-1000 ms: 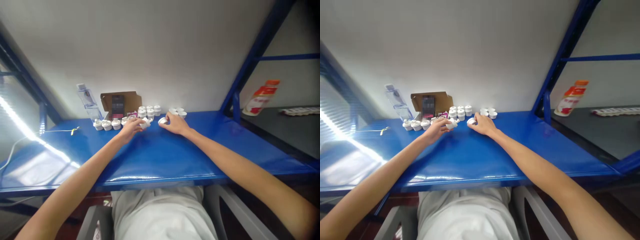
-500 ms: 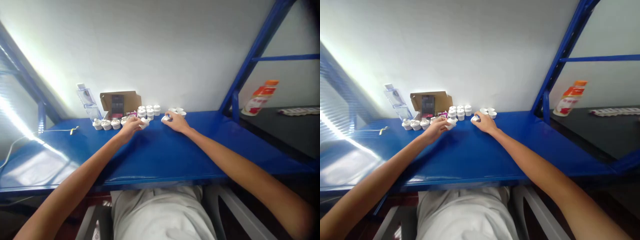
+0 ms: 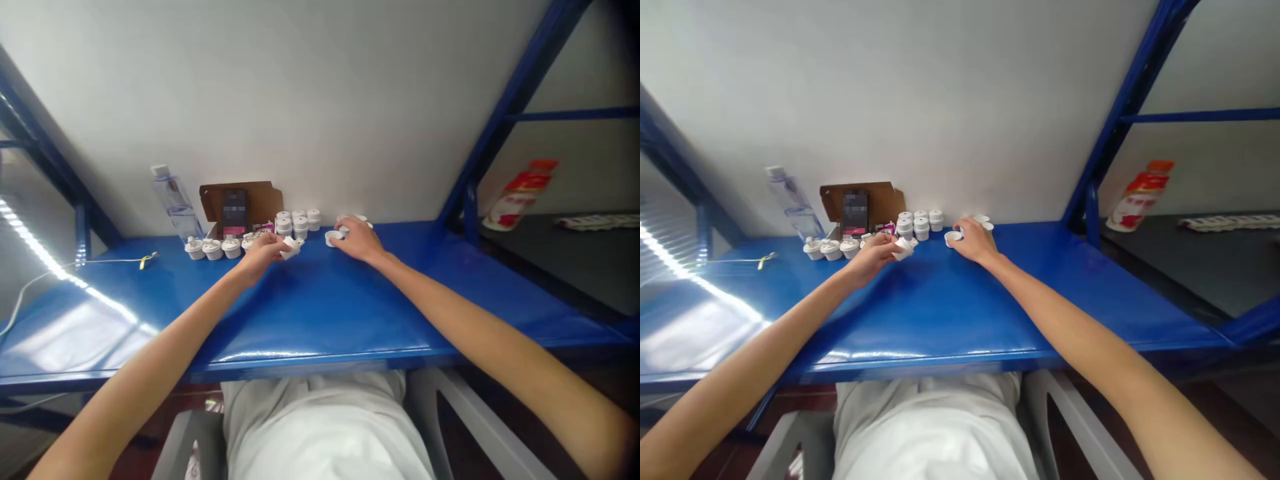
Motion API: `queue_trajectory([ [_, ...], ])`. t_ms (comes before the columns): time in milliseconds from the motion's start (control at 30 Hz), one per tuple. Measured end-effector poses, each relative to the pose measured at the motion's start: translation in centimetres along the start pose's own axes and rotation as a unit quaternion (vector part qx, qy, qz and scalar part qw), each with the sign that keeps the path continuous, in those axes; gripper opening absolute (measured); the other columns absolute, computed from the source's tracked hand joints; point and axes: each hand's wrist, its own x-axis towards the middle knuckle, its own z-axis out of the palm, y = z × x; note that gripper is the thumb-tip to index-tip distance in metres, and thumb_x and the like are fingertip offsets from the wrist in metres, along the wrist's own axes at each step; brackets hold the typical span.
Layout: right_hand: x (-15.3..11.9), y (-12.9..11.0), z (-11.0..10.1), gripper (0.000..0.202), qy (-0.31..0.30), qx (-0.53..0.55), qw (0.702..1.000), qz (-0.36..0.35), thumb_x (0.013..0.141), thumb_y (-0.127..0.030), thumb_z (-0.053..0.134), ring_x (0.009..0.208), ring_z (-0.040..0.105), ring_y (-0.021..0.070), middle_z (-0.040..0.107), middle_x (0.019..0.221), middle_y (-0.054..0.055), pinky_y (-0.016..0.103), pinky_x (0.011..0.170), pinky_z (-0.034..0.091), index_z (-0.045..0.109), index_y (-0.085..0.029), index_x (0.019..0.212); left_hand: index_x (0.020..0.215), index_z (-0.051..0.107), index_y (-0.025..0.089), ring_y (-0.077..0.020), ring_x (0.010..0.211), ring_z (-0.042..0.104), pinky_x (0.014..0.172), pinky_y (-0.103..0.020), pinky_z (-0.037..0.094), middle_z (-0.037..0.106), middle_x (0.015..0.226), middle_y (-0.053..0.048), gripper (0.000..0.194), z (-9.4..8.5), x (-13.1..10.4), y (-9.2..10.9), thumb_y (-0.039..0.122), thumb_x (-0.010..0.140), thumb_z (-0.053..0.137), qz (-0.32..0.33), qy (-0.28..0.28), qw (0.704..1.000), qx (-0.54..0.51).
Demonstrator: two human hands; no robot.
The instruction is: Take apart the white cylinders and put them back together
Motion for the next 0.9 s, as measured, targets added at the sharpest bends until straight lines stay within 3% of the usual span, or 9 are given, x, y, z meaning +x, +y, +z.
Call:
queue_trajectory([
  [100, 0.2, -0.7, -1.1, 0.024, -0.006, -0.003, 1.000, 0.007, 0.084, -0.041, 0.063, 0.083, 0.066, 0.0211, 0.075, 0.089, 0.005, 0.030, 0.074, 0.046, 0.074, -0.020, 0.087, 0.075, 0.058, 0.017, -0.0176, 0.084, 0.063, 0.076, -0.030, 0.046, 0.063, 0.079, -0.001, 0.020, 0.0, -0.1, 0.2, 0.026, 0.067, 0.075, 0.000, 0.007, 1.000, -0.001],
  [200, 0.2, -1.1, -1.5, 0.029, -0.090, -0.013, 0.996, -0.002, 0.084, -0.043, 0.061, 0.072, 0.065, 0.0196, 0.073, 0.075, 0.004, 0.029, 0.064, 0.042, 0.072, -0.020, 0.070, 0.074, 0.058, 0.017, -0.0183, 0.085, 0.064, 0.077, -0.030, 0.047, 0.064, 0.080, -0.001, 0.020, 0.0, -0.1, 0.2, 0.026, 0.066, 0.074, -0.005, 0.006, 1.000, -0.005],
  [267, 0.0, -1.1, -1.4, 0.029, -0.137, -0.022, 0.990, -0.007, 0.083, -0.043, 0.063, 0.071, 0.065, 0.0200, 0.073, 0.074, 0.004, 0.028, 0.062, 0.041, 0.074, -0.020, 0.069, 0.074, 0.058, 0.017, -0.0182, 0.085, 0.064, 0.077, -0.030, 0.047, 0.064, 0.079, -0.001, 0.021, -0.1, 0.0, 0.2, 0.027, 0.066, 0.074, -0.003, 0.008, 1.000, -0.002],
  [433, -0.1, -0.4, -0.4, 0.026, -0.170, -0.020, 0.985, -0.005, 0.083, -0.039, 0.064, 0.080, 0.069, 0.0221, 0.076, 0.084, 0.004, 0.028, 0.069, 0.048, 0.078, -0.021, 0.096, 0.074, 0.058, 0.017, -0.0172, 0.083, 0.063, 0.077, -0.030, 0.047, 0.063, 0.079, -0.001, 0.021, -0.1, 0.0, 0.1, 0.027, 0.066, 0.075, 0.005, 0.007, 1.000, 0.002],
  [567, -0.1, 0.6, 0.6, 0.049, -0.162, 0.002, 0.987, 0.007, 0.082, -0.036, 0.069, 0.094, 0.071, 0.0253, 0.077, 0.104, 0.006, 0.031, 0.082, 0.053, 0.067, -0.020, 0.128, 0.075, 0.058, 0.017, -0.0176, 0.084, 0.063, 0.076, -0.029, 0.047, 0.064, 0.080, -0.001, 0.022, 0.0, 0.0, 0.0, 0.027, 0.067, 0.075, -0.003, 0.005, 1.000, 0.006],
  [733, -0.3, 1.6, 1.9, 0.058, -0.146, -0.017, 0.989, -0.021, 0.084, -0.041, 0.067, 0.129, 0.058, 0.0341, 0.062, 0.141, 0.011, 0.043, 0.106, 0.048, 0.061, -0.021, 0.138, 0.075, 0.058, 0.018, -0.0175, 0.083, 0.063, 0.075, -0.029, 0.047, 0.063, 0.081, -0.001, 0.022, -0.2, 0.2, -0.3, 0.028, 0.066, 0.076, 0.003, 0.010, 1.000, 0.008],
  [900, -0.1, 2.0, 3.1, 0.062, -0.139, 0.018, 0.989, -0.047, 0.088, -0.039, 0.063, 0.134, 0.054, 0.0330, 0.052, 0.152, 0.011, 0.045, 0.111, 0.045, 0.054, -0.019, 0.146, 0.080, 0.061, 0.017, -0.0174, 0.084, 0.062, 0.077, -0.030, 0.048, 0.065, 0.084, -0.002, 0.021, -0.7, 0.7, -0.6, 0.020, 0.062, 0.071, -0.009, 0.021, 0.999, -0.030],
])
